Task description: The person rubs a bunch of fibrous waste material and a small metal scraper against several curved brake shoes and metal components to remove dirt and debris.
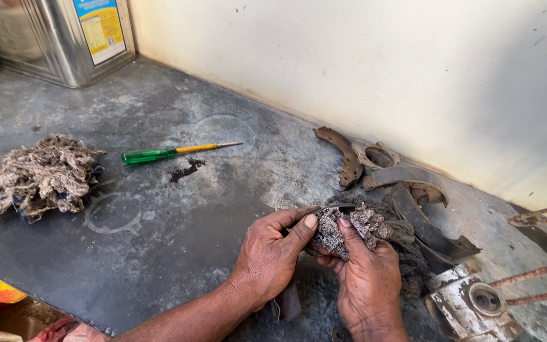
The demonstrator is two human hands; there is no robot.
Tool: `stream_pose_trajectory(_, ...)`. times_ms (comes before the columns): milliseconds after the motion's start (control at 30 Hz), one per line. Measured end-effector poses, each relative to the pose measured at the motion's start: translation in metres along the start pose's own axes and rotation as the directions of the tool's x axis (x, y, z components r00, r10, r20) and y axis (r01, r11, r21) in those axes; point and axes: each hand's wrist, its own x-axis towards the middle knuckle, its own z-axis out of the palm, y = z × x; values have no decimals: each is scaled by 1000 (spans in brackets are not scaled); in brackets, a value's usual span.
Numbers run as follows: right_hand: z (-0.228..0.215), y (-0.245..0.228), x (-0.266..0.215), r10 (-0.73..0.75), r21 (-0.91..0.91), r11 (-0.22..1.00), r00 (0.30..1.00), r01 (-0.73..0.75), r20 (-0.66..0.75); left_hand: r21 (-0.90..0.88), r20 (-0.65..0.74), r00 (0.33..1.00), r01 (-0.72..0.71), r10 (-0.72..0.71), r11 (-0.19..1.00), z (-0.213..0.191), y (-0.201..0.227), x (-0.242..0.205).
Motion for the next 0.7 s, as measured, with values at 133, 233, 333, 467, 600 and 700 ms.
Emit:
stream_pose_trajectory(133, -2, -11, -1, 34, -105, 994, 999, -32, 13, -5, -13, 1000, 15, -15, 1000, 0, 1, -2)
stream_pose_trajectory(233, -1, -22, -3, 26, -245, 969, 996, -5, 82, -34, -1, 1000, 15, -15, 999, -4, 1, -2)
stream_pose_trajectory(333, 0, -30, -7, 44, -346, 938, 995, -11, 89, -56, 2, 1000, -9, 9, 998, -4, 1, -3)
stream_pose_trajectory(467, -3, -38, -5, 131, -397, 914, 987, -85, 91, -2, -12, 999, 43, -43, 999, -5, 3, -3)
stream_pose_trajectory(600, -8, -42, -4, 131, -327, 943, 971, -61, 199, -54, 33, 999, 31, -29, 998, -5, 2, -1)
stream_pose_trajectory(700, -11, -49, -4, 204, -381, 916, 965, -128, 166, -23, 32, 999, -6, 7, 1000, -7, 1, 0)
